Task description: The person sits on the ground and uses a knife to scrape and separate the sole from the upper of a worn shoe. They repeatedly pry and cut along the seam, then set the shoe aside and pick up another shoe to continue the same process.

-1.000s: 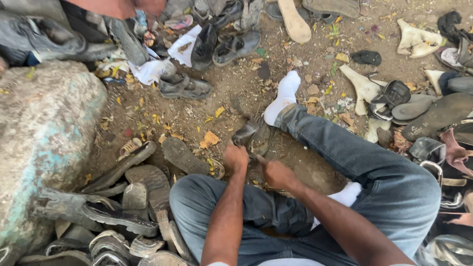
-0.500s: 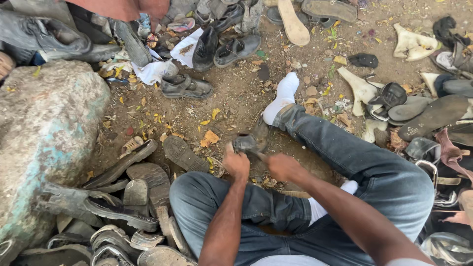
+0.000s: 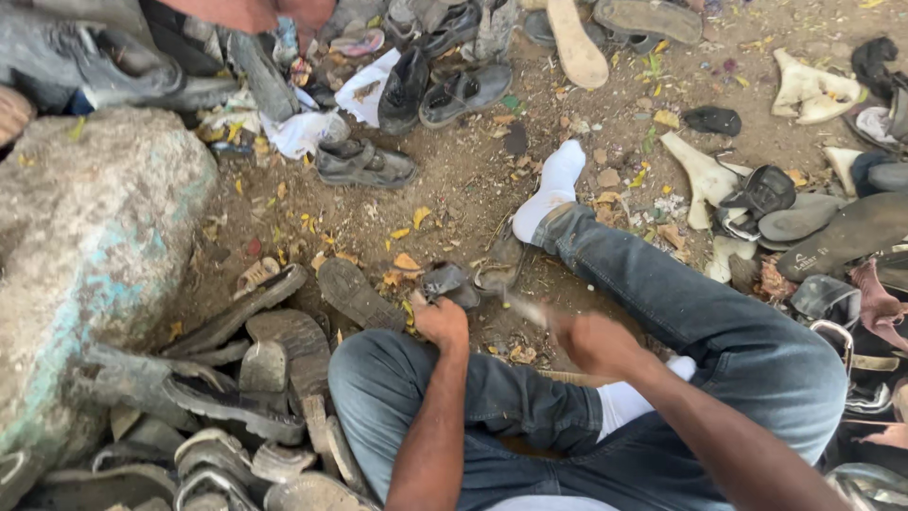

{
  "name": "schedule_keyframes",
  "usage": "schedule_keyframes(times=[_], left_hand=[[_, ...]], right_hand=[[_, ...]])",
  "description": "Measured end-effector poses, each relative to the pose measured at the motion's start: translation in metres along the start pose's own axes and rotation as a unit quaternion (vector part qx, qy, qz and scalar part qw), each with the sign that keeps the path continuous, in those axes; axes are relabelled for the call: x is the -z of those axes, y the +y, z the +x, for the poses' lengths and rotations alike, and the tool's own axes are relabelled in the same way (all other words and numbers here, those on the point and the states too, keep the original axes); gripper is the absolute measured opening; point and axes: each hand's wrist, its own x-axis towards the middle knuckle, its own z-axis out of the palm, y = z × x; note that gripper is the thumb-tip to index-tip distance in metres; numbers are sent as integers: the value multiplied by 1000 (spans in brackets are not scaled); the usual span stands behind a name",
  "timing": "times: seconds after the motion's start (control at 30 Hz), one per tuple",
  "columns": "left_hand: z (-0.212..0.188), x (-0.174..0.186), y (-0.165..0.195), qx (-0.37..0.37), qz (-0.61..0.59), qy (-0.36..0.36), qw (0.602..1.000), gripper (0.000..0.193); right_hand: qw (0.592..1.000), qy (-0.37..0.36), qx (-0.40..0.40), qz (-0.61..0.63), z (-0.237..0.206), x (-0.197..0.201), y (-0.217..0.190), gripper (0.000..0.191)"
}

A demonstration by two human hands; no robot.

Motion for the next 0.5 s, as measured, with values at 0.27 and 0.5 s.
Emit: schedule_keyframes(times=[0.27,0.5], left_hand=[[6,21,21,-15,16,-5,1000,42],[48,46,54,79,-32,-18,996,30]], right_hand=[[997,6,72,17,135,-24,-58,46],[990,19,39,134,61,-53,-61,52]])
